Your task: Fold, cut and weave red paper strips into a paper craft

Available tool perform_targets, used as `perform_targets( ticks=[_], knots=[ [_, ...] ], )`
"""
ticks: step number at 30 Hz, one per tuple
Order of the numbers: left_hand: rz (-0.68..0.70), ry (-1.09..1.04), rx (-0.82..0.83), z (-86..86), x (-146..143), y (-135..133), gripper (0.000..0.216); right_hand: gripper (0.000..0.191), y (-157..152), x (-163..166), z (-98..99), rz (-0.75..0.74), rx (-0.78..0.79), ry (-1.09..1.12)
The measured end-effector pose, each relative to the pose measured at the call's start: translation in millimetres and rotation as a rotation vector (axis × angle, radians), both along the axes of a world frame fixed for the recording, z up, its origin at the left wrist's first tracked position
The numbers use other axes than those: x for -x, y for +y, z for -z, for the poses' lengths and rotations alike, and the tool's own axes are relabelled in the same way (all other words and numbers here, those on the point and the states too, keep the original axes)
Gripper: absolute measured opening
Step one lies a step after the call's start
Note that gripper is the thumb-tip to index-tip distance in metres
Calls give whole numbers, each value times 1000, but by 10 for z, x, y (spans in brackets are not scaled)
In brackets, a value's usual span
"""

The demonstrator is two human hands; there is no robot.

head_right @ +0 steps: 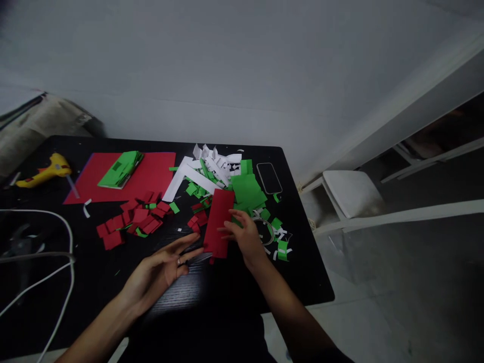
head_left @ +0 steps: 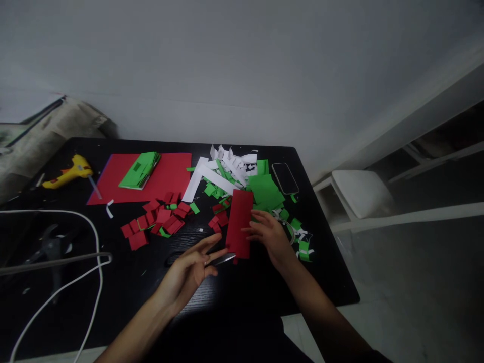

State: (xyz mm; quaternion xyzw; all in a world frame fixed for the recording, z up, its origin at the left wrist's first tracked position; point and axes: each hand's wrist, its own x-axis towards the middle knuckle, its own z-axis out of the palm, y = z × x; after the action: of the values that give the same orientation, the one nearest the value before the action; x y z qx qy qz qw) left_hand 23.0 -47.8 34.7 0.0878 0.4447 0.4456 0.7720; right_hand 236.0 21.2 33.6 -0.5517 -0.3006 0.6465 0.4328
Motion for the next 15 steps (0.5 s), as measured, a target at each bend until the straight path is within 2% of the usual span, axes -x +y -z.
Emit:
perform_targets(
  ticks=[9, 15],
  knots=[
    [39, -60, -5, 75, -14, 30, 44, 39, 17, -5, -19, -35, 122, 102],
    [27, -116, 7, 128, -26, 13, 38, 45, -14, 9, -28, -91, 131, 124]
  ],
)
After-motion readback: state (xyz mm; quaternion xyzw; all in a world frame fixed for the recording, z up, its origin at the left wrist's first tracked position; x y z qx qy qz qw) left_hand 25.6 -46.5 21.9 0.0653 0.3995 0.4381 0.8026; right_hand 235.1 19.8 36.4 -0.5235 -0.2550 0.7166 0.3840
